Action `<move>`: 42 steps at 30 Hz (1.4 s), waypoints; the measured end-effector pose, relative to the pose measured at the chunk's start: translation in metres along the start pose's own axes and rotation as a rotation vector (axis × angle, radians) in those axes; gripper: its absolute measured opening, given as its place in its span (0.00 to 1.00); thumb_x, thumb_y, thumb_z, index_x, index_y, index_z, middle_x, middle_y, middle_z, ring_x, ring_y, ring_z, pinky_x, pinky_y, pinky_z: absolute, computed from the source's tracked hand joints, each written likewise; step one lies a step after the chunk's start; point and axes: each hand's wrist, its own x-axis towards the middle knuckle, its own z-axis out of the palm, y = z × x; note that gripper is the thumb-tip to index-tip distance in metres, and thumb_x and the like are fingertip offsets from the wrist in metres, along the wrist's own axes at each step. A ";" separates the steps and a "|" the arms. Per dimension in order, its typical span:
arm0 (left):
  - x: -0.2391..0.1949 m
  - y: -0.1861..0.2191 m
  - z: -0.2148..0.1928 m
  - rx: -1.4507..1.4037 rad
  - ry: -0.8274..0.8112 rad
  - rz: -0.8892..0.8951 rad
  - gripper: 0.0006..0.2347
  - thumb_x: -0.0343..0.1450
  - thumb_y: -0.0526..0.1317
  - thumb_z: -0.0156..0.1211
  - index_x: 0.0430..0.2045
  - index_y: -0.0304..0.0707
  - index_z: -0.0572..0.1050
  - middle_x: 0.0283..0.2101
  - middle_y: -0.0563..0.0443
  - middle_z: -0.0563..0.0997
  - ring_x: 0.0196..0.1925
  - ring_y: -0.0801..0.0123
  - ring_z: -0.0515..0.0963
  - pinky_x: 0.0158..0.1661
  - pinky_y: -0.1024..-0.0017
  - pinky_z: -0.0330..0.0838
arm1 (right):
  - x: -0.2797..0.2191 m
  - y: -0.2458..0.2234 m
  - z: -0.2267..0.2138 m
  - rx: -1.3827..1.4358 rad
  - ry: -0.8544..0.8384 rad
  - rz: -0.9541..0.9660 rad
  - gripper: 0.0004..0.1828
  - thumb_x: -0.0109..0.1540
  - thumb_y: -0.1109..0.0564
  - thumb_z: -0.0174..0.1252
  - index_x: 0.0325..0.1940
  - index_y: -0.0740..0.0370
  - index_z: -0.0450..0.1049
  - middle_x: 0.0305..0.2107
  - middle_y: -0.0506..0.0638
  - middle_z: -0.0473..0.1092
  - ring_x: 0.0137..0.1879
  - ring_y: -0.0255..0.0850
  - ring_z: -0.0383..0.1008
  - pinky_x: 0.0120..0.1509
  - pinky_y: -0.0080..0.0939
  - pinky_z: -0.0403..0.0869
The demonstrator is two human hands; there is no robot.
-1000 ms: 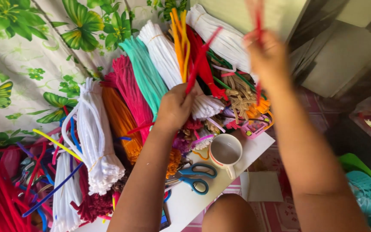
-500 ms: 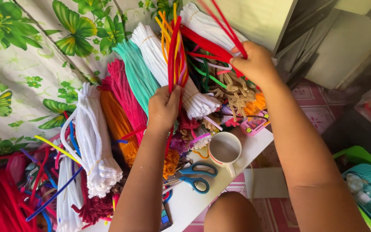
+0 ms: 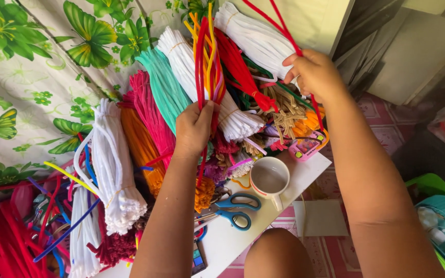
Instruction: Bundling and tying red pipe cleaners together using other pipe cleaners and trimming them with scissors.
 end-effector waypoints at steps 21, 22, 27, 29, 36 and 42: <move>-0.141 0.093 -0.057 -0.070 -0.091 0.328 0.17 0.74 0.52 0.54 0.20 0.42 0.77 0.18 0.47 0.80 0.29 0.57 0.83 0.38 0.63 0.75 | -0.201 -0.006 0.077 0.104 -0.043 -0.577 0.25 0.73 0.49 0.44 0.61 0.73 0.72 0.46 0.65 0.76 0.53 0.49 0.79 0.57 0.48 0.78; -0.162 0.093 -0.065 -0.068 -0.075 0.324 0.17 0.74 0.52 0.54 0.20 0.42 0.77 0.18 0.47 0.80 0.29 0.57 0.83 0.38 0.63 0.75 | -0.214 -0.008 0.092 0.108 -0.058 -0.579 0.25 0.73 0.49 0.44 0.61 0.73 0.72 0.46 0.65 0.76 0.53 0.49 0.79 0.57 0.48 0.78; -0.262 0.035 -0.106 -0.334 0.099 0.467 0.14 0.79 0.40 0.48 0.55 0.32 0.76 0.60 0.35 0.78 0.72 0.46 0.67 0.69 0.49 0.58 | -0.296 -0.003 0.175 -0.008 -0.267 -0.505 0.15 0.69 0.53 0.53 0.33 0.58 0.80 0.14 0.44 0.70 0.20 0.33 0.71 0.26 0.30 0.72; -0.298 0.004 -0.123 -0.392 0.192 0.419 0.15 0.79 0.37 0.46 0.56 0.30 0.75 0.63 0.36 0.76 0.72 0.48 0.65 0.70 0.49 0.56 | -0.328 0.004 0.218 0.054 -0.428 -0.501 0.12 0.67 0.56 0.54 0.31 0.60 0.79 0.13 0.46 0.69 0.20 0.35 0.67 0.26 0.33 0.70; -0.398 -0.081 -0.192 -0.229 0.344 0.186 0.18 0.77 0.34 0.48 0.64 0.32 0.66 0.56 0.37 0.82 0.45 0.67 0.82 0.43 0.78 0.74 | -0.426 0.019 0.317 0.168 -1.055 0.061 0.11 0.69 0.61 0.44 0.42 0.67 0.72 0.25 0.51 0.74 0.19 0.34 0.66 0.21 0.33 0.67; -0.413 -0.122 -0.228 -0.664 0.429 -0.084 0.09 0.76 0.36 0.50 0.41 0.27 0.76 0.28 0.41 0.82 0.47 0.49 0.86 0.46 0.62 0.80 | -0.438 0.050 0.358 0.056 -1.189 0.294 0.18 0.69 0.53 0.48 0.54 0.64 0.78 0.19 0.49 0.71 0.21 0.34 0.66 0.22 0.32 0.60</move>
